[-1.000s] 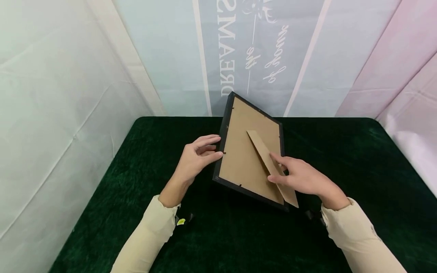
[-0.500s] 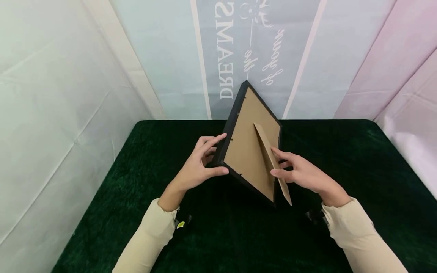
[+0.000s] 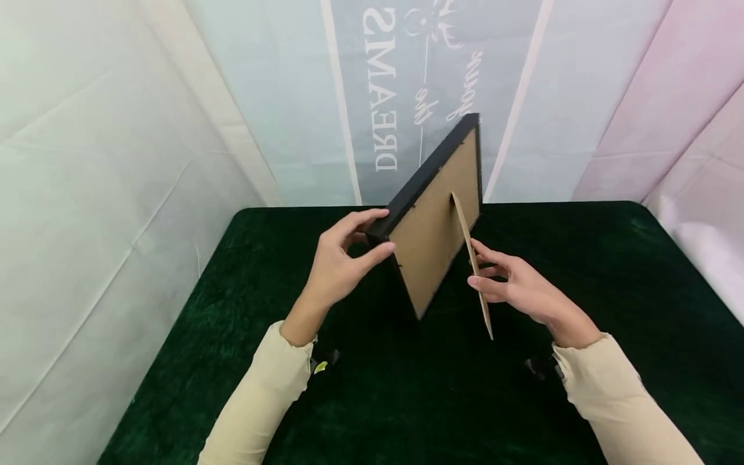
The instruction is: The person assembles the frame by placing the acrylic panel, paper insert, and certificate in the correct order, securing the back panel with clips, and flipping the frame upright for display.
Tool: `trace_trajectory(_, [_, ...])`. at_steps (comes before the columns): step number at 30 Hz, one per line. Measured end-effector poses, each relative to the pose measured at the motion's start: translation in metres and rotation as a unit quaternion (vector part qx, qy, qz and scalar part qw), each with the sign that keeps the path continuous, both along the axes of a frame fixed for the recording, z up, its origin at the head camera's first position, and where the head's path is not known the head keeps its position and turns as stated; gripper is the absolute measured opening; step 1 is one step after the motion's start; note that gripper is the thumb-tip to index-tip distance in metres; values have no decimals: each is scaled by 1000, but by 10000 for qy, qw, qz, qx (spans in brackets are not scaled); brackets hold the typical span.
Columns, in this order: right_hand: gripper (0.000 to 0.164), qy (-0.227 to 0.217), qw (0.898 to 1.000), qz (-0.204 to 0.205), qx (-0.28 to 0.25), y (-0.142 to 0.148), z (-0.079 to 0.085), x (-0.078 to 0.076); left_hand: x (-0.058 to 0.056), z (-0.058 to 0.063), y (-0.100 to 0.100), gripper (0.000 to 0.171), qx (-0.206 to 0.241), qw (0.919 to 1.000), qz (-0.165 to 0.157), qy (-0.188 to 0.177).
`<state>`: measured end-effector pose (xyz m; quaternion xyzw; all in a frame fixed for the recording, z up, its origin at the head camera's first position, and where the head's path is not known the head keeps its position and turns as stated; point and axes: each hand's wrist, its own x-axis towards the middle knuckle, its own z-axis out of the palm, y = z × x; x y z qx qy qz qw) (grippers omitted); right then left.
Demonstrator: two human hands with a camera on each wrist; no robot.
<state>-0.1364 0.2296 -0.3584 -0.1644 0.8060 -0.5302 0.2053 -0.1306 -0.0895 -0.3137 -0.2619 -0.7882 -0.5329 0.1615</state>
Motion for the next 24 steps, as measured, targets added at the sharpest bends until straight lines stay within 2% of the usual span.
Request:
trace_trajectory(3, [77, -72, 9998, 3, -210, -3, -7, -4, -8, 5, -6, 40, -10, 9997, 93, 227])
trace_trajectory(7, [78, 7, 9997, 10, -261, -9, -18, -7, -17, 8, -16, 37, 31, 9997, 169, 166])
trace_trajectory(12, [82, 230, 9997, -103, 11, -22, -24, -6, -31, 10, -30, 37, -193, 9994, 271, -6])
trace_trajectory(17, [91, 307, 9983, -369, 336, -35, -34, -3, -43, 10, -40, 37, -442, 9987, 263, 10])
trace_trajectory(20, [97, 264, 9973, -548, 406, -42, -41, -1, -49, 8, -44, 37, -448, 9988, 169, -73])
trace_trajectory(24, [102, 272, 9962, -671, 476, -47, -45, 0, -48, 4, -45, 36, -457, 9987, 131, -173])
